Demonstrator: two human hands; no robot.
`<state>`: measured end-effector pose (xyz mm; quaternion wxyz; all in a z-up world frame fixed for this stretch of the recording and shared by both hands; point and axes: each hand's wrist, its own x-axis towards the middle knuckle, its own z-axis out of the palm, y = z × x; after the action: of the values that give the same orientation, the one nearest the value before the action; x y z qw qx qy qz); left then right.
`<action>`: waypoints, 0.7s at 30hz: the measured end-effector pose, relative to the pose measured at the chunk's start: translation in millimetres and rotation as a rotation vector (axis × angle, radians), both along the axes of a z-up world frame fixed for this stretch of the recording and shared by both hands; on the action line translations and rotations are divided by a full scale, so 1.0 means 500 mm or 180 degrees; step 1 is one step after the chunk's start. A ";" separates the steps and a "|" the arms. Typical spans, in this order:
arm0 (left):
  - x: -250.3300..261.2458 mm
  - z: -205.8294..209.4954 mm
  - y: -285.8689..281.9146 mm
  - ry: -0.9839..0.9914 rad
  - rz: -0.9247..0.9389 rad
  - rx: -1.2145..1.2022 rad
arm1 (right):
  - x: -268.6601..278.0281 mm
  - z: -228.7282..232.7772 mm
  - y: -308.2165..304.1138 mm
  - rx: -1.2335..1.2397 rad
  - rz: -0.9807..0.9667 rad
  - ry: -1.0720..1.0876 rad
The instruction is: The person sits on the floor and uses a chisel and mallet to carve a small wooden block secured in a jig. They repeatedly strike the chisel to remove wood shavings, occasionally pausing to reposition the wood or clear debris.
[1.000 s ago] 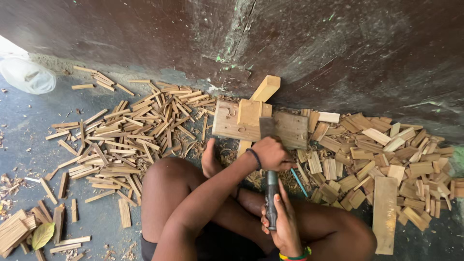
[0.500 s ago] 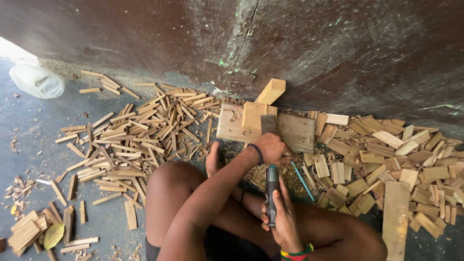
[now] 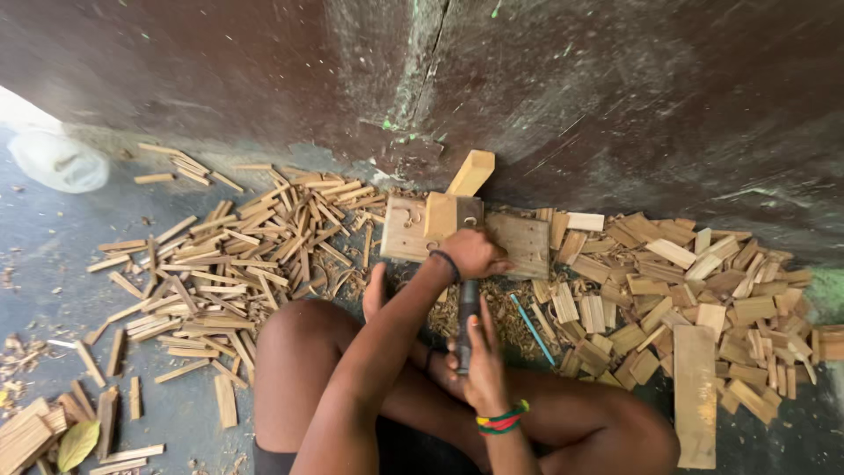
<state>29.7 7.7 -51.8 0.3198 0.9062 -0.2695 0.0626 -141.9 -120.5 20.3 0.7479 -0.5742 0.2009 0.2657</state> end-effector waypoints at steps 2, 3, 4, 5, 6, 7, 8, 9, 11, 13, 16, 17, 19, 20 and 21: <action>-0.026 -0.003 -0.005 -0.0791 0.0138 -0.0380 | -0.002 0.002 -0.014 -0.0090 0.0014 -0.0152; -0.042 -0.001 -0.007 -0.0989 0.0253 -0.0391 | -0.011 0.004 -0.015 -0.0157 -0.0023 -0.0210; -0.057 0.004 -0.008 -0.1189 0.0366 -0.0405 | -0.016 0.005 -0.018 -0.0224 -0.0061 -0.0268; -0.066 0.011 0.000 -0.1385 0.0488 -0.0419 | -0.022 0.006 -0.022 -0.0170 -0.0104 -0.0293; -0.069 0.018 0.011 -0.1400 0.0446 -0.0470 | -0.025 0.004 -0.025 -0.0114 -0.0146 -0.0318; -0.095 0.016 0.023 -0.1334 0.0416 -0.0535 | -0.043 -0.001 -0.032 -0.0080 -0.0183 -0.0264; -0.111 0.016 0.041 -0.1268 0.0387 -0.0599 | -0.052 -0.010 -0.038 -0.0011 -0.0223 -0.0277; -0.119 0.020 0.058 -0.1205 0.0540 -0.0550 | -0.054 -0.017 -0.046 0.0056 -0.0268 -0.0308; -0.125 0.028 0.087 -0.1087 0.0833 -0.0465 | -0.055 -0.030 -0.066 0.0094 -0.0441 -0.0329; -0.123 0.031 0.105 -0.0798 0.1240 -0.0620 | -0.053 -0.039 -0.092 0.0016 -0.0700 -0.0300; -0.113 0.030 0.113 -0.0645 0.1611 -0.0367 | -0.051 -0.042 -0.133 -0.0023 -0.0836 -0.0308; -0.105 0.029 0.115 -0.0649 0.1698 -0.0200 | -0.049 -0.041 -0.144 -0.0087 -0.0871 -0.0301; -0.095 0.018 0.110 -0.0696 0.1673 -0.0098 | -0.057 -0.042 -0.165 -0.0224 -0.0954 -0.0264; -0.096 0.010 0.105 -0.0707 0.1653 -0.0047 | -0.069 -0.043 -0.175 -0.0297 -0.0979 -0.0236; -0.091 0.003 0.101 -0.0726 0.1658 0.0003 | -0.074 -0.045 -0.182 -0.0360 -0.1005 -0.0227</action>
<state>-16.0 58.1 -50.3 0.2601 0.9322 -0.0619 0.2441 -179.0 -211.4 -2.0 0.7535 -0.5857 0.2765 0.1127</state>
